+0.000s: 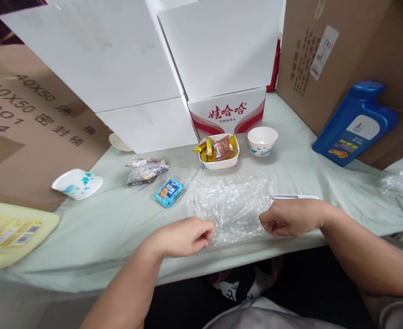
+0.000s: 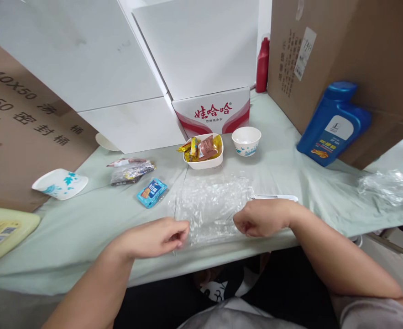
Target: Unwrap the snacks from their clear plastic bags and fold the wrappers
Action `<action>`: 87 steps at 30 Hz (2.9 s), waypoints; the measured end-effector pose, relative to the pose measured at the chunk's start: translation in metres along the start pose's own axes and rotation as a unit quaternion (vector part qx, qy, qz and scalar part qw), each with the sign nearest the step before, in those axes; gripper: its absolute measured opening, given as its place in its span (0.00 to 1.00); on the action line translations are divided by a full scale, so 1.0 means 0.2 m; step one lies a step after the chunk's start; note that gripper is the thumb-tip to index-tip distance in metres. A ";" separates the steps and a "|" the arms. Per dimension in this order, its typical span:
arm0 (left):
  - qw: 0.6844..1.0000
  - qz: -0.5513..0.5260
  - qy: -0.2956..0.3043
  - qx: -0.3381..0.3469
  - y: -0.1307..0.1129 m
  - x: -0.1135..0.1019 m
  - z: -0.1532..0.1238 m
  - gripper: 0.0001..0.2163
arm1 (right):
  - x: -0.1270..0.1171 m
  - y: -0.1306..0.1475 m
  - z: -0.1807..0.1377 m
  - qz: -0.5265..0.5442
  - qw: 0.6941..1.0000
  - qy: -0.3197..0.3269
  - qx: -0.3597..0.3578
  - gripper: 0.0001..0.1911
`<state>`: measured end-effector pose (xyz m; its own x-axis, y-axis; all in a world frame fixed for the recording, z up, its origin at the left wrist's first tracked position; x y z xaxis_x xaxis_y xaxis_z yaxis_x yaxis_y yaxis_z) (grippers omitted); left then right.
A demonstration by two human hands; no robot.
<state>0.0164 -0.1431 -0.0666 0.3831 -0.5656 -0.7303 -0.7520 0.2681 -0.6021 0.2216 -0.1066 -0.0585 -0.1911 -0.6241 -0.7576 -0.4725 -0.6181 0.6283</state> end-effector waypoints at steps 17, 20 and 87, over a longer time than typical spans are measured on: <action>0.900 -0.099 -0.419 -0.069 0.52 -0.30 0.23 0.13 | -0.18 -0.40 0.16 -0.112 0.926 -0.277 0.232 0.08; 0.889 -0.060 -0.447 -0.076 0.53 -0.29 0.24 0.13 | -0.17 -0.41 0.16 -0.135 0.917 -0.279 0.250 0.09; 0.934 0.164 -0.315 0.046 0.14 -0.19 0.17 0.19 | -0.17 -0.28 0.11 -0.187 0.946 -0.263 0.032 0.45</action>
<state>-0.0006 -0.0872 -0.0674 0.4013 0.1214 -0.9078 -0.8465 0.4277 -0.3170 0.2353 -0.0404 -0.0720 -0.3936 -0.0328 -0.9187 -0.6392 -0.7084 0.2992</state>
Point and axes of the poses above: each hand's wrist, its own z-axis towards the middle knuckle, its own x-axis out of the palm, y = z × x, the point moved 7 cm from there along z, towards the middle knuckle, and after that the axes turned 15 degrees about -y, right-handed, at the moved point
